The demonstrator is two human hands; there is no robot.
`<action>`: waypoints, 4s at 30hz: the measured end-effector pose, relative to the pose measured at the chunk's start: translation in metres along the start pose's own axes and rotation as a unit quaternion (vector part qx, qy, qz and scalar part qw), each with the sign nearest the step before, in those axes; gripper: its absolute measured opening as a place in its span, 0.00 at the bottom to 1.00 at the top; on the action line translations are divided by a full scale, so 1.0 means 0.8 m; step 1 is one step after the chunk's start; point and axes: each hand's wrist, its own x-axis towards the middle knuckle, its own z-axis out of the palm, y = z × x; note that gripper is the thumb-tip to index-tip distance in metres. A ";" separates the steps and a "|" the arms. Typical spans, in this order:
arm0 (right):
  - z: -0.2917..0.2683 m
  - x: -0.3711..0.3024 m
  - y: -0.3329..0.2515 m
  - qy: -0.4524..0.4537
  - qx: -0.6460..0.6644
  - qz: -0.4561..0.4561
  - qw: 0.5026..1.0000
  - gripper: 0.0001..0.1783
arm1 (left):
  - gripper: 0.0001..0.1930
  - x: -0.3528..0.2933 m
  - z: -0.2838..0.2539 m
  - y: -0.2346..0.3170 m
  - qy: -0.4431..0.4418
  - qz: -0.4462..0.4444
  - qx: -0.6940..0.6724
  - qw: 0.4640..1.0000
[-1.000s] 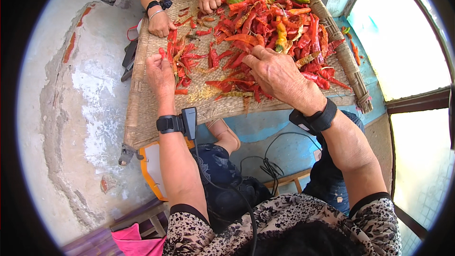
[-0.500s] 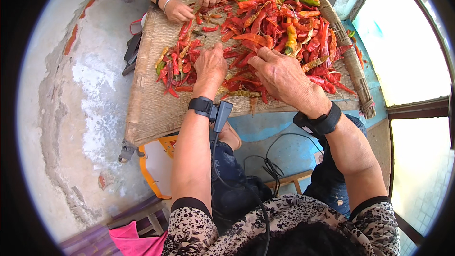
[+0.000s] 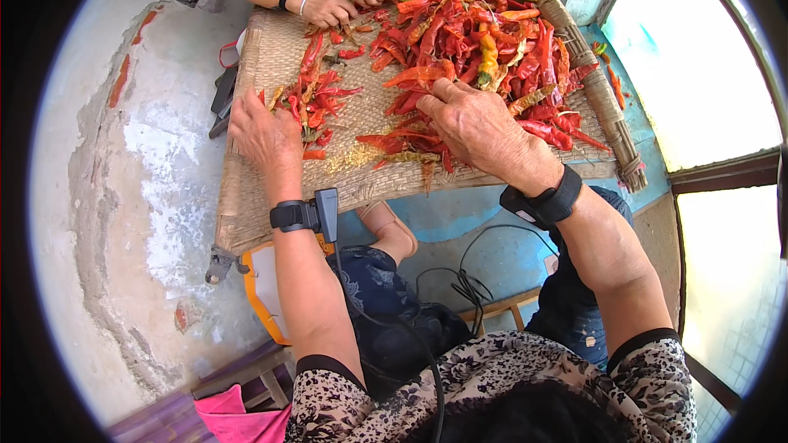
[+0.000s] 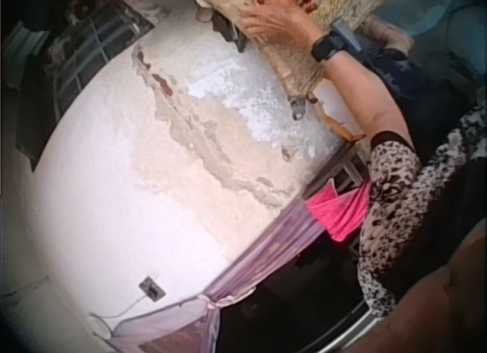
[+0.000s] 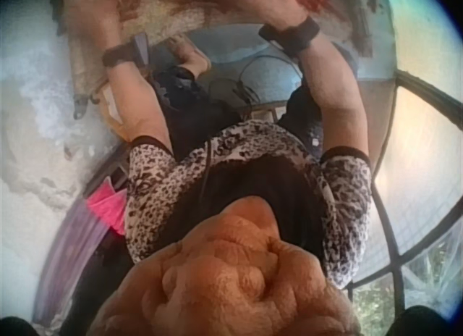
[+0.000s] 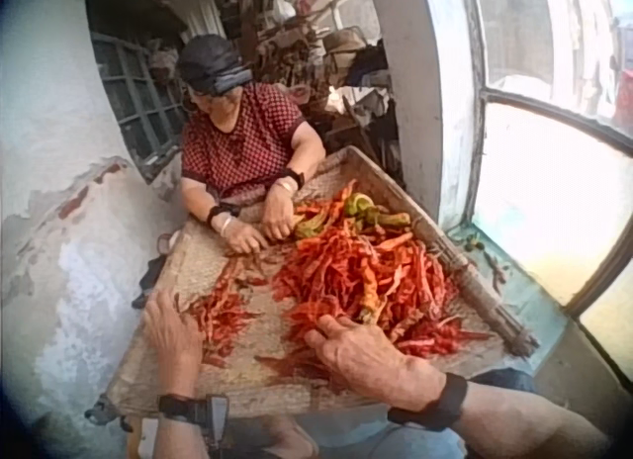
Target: The person sorts through a pile of red and green chili peppers on a woven tray, picking up individual peppers to pull off their stems and break them open to release seeds.
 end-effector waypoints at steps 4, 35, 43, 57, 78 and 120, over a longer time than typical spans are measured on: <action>0.007 0.000 -0.005 -0.002 -0.015 -0.010 1.000 0.18 | 0.21 -0.003 0.004 0.061 -0.263 -0.015 -0.298 0.917; 0.003 -0.005 -0.021 -0.098 -0.033 -0.037 0.994 0.19 | 0.15 -0.013 0.010 0.129 -0.162 0.159 -0.311 0.923; -0.001 -0.006 -0.014 -0.105 -0.029 -0.030 0.994 0.21 | 0.10 -0.018 -0.013 0.121 -0.397 0.065 -0.382 0.832; -0.002 -0.010 -0.013 -0.087 -0.046 -0.035 0.995 0.08 | 0.10 0.004 -0.023 0.021 0.065 0.038 -0.030 0.997; 0.007 -0.017 -0.011 -0.071 -0.047 -0.059 0.995 0.14 | 0.12 0.007 -0.015 0.030 -0.083 0.025 -0.117 0.989; 0.001 -0.010 -0.022 -0.144 -0.052 -0.033 0.988 0.15 | 0.09 -0.030 0.027 0.113 -0.331 0.151 -0.114 0.924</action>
